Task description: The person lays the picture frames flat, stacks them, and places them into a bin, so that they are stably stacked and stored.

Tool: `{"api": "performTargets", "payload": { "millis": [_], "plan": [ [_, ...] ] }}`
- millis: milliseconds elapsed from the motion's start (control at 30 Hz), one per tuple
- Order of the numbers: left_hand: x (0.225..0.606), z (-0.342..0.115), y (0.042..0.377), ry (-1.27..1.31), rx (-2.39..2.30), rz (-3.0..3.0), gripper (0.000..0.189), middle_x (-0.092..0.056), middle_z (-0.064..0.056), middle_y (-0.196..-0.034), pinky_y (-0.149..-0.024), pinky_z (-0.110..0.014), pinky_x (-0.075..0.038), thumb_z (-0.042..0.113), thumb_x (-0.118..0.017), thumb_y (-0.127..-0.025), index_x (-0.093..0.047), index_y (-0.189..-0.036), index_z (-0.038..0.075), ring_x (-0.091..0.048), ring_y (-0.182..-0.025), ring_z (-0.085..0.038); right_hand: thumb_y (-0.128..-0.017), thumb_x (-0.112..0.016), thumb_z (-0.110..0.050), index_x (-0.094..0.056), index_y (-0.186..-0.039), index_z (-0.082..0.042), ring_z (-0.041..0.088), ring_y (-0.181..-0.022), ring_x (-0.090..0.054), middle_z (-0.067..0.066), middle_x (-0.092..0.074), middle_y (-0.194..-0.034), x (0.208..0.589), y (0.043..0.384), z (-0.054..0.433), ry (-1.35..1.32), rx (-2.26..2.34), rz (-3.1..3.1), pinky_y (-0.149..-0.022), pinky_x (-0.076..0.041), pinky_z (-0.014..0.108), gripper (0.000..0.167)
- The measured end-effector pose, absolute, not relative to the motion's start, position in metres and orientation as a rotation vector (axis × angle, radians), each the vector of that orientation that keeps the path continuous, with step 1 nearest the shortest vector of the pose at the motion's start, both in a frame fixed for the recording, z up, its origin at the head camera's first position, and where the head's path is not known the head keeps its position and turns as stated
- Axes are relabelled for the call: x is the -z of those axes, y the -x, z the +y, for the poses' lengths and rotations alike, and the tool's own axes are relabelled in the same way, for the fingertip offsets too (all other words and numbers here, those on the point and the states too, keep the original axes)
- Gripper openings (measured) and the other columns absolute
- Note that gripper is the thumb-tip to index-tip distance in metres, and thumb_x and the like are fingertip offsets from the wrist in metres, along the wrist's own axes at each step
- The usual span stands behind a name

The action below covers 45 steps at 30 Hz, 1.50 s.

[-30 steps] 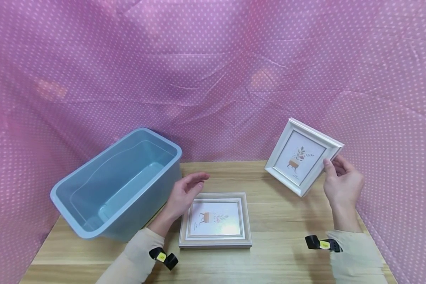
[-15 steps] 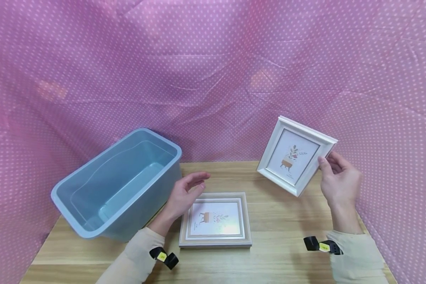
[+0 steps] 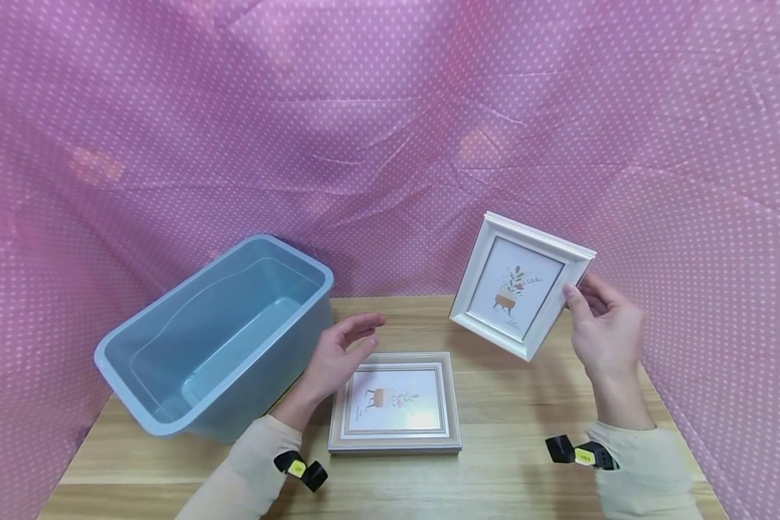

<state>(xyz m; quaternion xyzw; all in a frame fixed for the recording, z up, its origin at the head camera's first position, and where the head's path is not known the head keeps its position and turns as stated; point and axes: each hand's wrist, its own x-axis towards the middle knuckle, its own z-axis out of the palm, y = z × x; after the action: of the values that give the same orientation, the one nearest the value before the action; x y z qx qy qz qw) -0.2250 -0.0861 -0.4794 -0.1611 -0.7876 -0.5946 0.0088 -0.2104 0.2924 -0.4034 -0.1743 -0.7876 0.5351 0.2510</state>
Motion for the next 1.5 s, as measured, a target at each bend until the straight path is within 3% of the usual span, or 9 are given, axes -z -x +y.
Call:
{"api": "performTargets", "payload": {
  "millis": [300,600,1267,1500],
  "plan": [
    [0.481,-0.086,0.227,0.516,1.86,-2.469,0.04,-0.068,-0.011,-0.148,-0.126,-0.052,-0.045,0.013,-0.068,-0.106,-0.064,-0.146,0.008,-0.061,-0.142,-0.032,-0.104,-0.072,-0.013,-0.067,-0.143,-0.003,-0.018,-0.081,-0.067,0.027,-0.068,-0.139,0.399,0.209,0.276,0.396,-1.437,-2.195,-0.088,-0.054,0.003,0.041],
    [0.481,-0.087,0.23,0.613,1.869,-2.418,0.04,-0.068,-0.016,-0.148,-0.126,-0.051,-0.046,0.008,-0.066,-0.106,-0.062,-0.146,0.002,-0.061,-0.142,-0.035,-0.103,-0.073,-0.009,-0.069,-0.141,-0.002,-0.018,-0.088,-0.066,0.026,-0.07,-0.138,0.398,0.208,0.261,0.298,-1.436,-2.203,-0.089,-0.055,0.005,0.038],
    [0.477,-0.086,0.232,0.63,1.867,-2.447,0.046,-0.066,-0.014,-0.151,-0.127,-0.051,-0.044,0.012,-0.071,-0.104,-0.061,-0.148,0.004,-0.059,-0.145,-0.033,-0.1,-0.072,0.002,-0.069,-0.134,0.009,-0.019,-0.093,-0.068,0.033,-0.069,-0.131,0.397,0.205,0.229,0.055,-1.536,-2.138,-0.089,-0.057,0.008,0.035],
    [0.475,-0.088,0.234,0.64,1.885,-2.488,0.055,-0.06,-0.01,-0.159,-0.128,-0.051,-0.042,0.017,-0.074,-0.103,-0.056,-0.154,0.008,-0.054,-0.15,-0.032,-0.1,-0.073,0.001,-0.069,-0.135,0.008,-0.02,-0.094,-0.067,0.031,-0.071,-0.132,0.398,0.202,0.22,0.021,-1.555,-2.151,-0.09,-0.056,0.007,0.036]
  ]
}}
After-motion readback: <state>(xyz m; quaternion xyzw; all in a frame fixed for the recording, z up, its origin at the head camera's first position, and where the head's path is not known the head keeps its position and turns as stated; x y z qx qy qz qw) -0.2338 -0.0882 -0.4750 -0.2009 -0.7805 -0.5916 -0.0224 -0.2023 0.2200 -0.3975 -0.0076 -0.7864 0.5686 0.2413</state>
